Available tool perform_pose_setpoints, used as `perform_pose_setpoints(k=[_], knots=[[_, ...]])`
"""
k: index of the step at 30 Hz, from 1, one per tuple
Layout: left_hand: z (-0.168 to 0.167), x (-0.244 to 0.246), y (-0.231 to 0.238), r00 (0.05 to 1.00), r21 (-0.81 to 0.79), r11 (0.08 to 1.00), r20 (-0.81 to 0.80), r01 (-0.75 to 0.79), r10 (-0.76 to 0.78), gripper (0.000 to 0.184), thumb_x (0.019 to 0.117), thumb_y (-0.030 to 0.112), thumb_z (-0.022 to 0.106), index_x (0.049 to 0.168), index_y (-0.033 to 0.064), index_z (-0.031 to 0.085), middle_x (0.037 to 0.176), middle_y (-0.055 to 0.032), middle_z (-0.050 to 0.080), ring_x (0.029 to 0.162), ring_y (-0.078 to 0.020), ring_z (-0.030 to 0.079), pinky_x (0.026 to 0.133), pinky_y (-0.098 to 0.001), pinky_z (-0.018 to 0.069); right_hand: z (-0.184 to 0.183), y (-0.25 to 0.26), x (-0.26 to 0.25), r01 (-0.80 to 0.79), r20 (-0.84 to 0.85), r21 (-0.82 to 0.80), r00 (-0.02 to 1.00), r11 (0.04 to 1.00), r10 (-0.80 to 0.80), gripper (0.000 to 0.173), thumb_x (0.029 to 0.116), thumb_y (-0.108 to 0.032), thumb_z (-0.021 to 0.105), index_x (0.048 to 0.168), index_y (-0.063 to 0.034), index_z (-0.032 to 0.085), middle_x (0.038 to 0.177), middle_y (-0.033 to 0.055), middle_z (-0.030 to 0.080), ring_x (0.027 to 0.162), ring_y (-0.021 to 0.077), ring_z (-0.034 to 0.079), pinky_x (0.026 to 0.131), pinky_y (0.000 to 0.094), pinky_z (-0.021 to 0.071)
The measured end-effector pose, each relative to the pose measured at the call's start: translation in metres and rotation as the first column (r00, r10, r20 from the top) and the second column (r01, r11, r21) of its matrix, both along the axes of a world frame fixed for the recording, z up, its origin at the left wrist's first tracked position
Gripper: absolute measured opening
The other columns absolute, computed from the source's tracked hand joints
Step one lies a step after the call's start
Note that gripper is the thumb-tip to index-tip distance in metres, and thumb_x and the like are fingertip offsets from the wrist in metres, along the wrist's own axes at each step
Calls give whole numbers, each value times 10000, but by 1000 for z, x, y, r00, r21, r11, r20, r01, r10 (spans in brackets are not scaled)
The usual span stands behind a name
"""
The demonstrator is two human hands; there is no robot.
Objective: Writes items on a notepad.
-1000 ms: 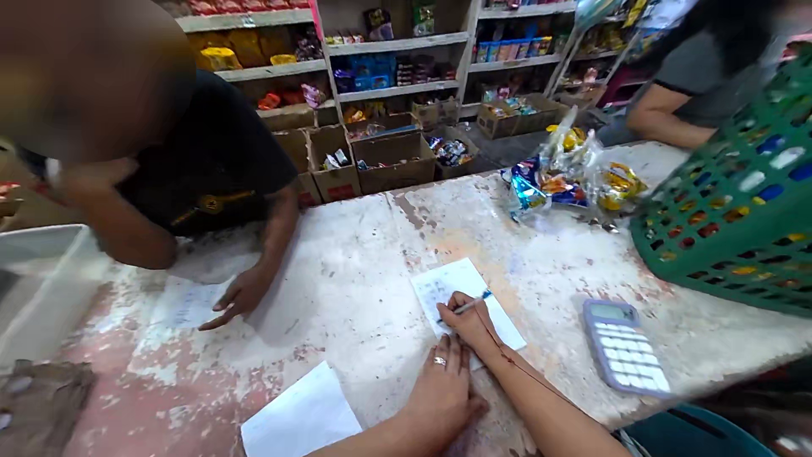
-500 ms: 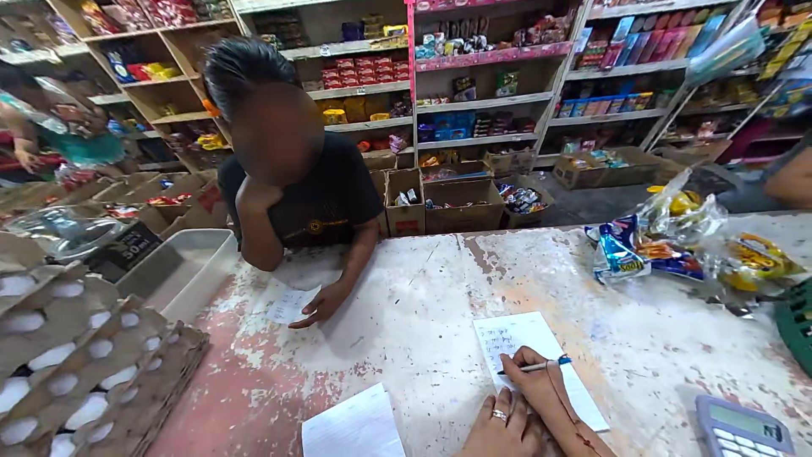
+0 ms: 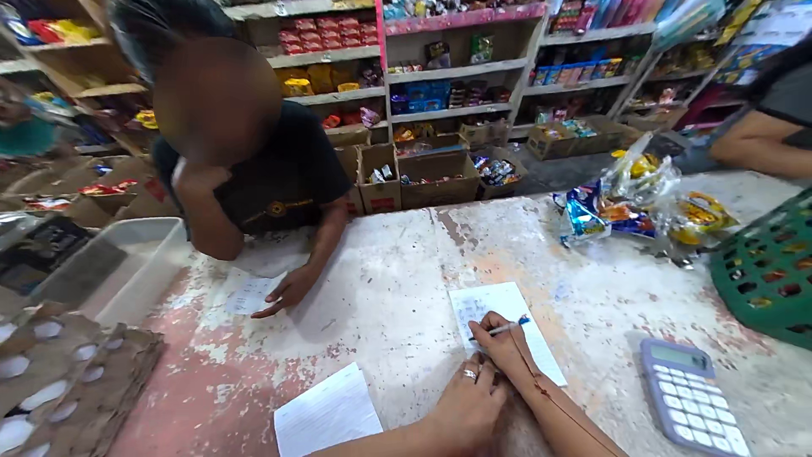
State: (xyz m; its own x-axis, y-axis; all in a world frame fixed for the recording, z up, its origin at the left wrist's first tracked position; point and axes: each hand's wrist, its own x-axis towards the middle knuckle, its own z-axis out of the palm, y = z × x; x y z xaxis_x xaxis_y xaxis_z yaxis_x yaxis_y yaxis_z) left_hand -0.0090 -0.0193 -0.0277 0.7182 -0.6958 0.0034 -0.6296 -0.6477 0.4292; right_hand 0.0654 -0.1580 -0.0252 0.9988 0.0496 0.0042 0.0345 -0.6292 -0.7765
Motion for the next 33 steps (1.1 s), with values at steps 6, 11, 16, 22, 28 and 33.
perform_pose_setpoints(k=[6, 11, 16, 22, 28, 33], knots=[[-8, 2, 0, 995, 18, 998, 84, 53, -54, 371, 968, 40, 547, 1325, 31, 645, 1439, -254, 558, 1395, -447, 480, 1114, -557, 439, 2, -4, 2, -17, -43, -25, 999, 1000, 16, 291, 980, -317, 623, 858, -52, 630, 689, -7, 550, 635, 70, 518, 624, 275, 426], [-9, 3, 3, 992, -72, 993, 97, 91, -84, 295, 986, 119, 562, 1238, 19, 680, 1387, -231, 605, 1362, -419, 524, 1113, -543, 446, -2, -4, 5, 1, -36, 22, 999, 1000, 0, 276, 962, -311, 637, 817, -78, 613, 663, -43, 519, 608, 35, 488, 598, 240, 406], [-10, -2, 4, 939, -116, 989, 342, 90, -45, 75, 921, 84, 624, 936, 68, 696, 1053, -126, 707, 1092, -316, 686, 846, -461, 586, -3, -3, 9, 25, -23, 149, 999, 988, -22, 269, 955, -282, 679, 797, -80, 601, 650, -69, 526, 593, -4, 499, 597, 195, 420], [-10, 1, 9, 911, -165, 965, 393, 202, -123, 149, 915, 148, 645, 783, 110, 700, 883, -55, 678, 895, -236, 675, 717, -387, 553, -4, -33, 22, 244, 70, 529, 942, 813, -328, 159, 1002, -129, 637, 1125, -31, 651, 907, 0, 670, 716, 44, 592, 674, 229, 520], [-9, -1, 6, 943, -161, 976, 322, 143, -85, 368, 1029, 366, 505, 854, 127, 724, 1010, -67, 709, 1104, -268, 665, 916, -460, 545, 0, -52, 29, 433, -21, 658, 828, 616, -560, 193, 1008, -98, 619, 1197, -62, 598, 986, 18, 616, 800, 78, 573, 731, 267, 504], [-10, -4, 3, 971, -47, 999, 237, 6, 5, 283, 970, 109, 569, 1212, 23, 687, 1416, -224, 592, 1368, -433, 518, 1064, -538, 492, 0, -45, 27, 419, -65, 636, 866, 648, -496, 203, 973, 5, 619, 1174, -13, 596, 1015, 76, 626, 838, 121, 618, 763, 276, 542]])
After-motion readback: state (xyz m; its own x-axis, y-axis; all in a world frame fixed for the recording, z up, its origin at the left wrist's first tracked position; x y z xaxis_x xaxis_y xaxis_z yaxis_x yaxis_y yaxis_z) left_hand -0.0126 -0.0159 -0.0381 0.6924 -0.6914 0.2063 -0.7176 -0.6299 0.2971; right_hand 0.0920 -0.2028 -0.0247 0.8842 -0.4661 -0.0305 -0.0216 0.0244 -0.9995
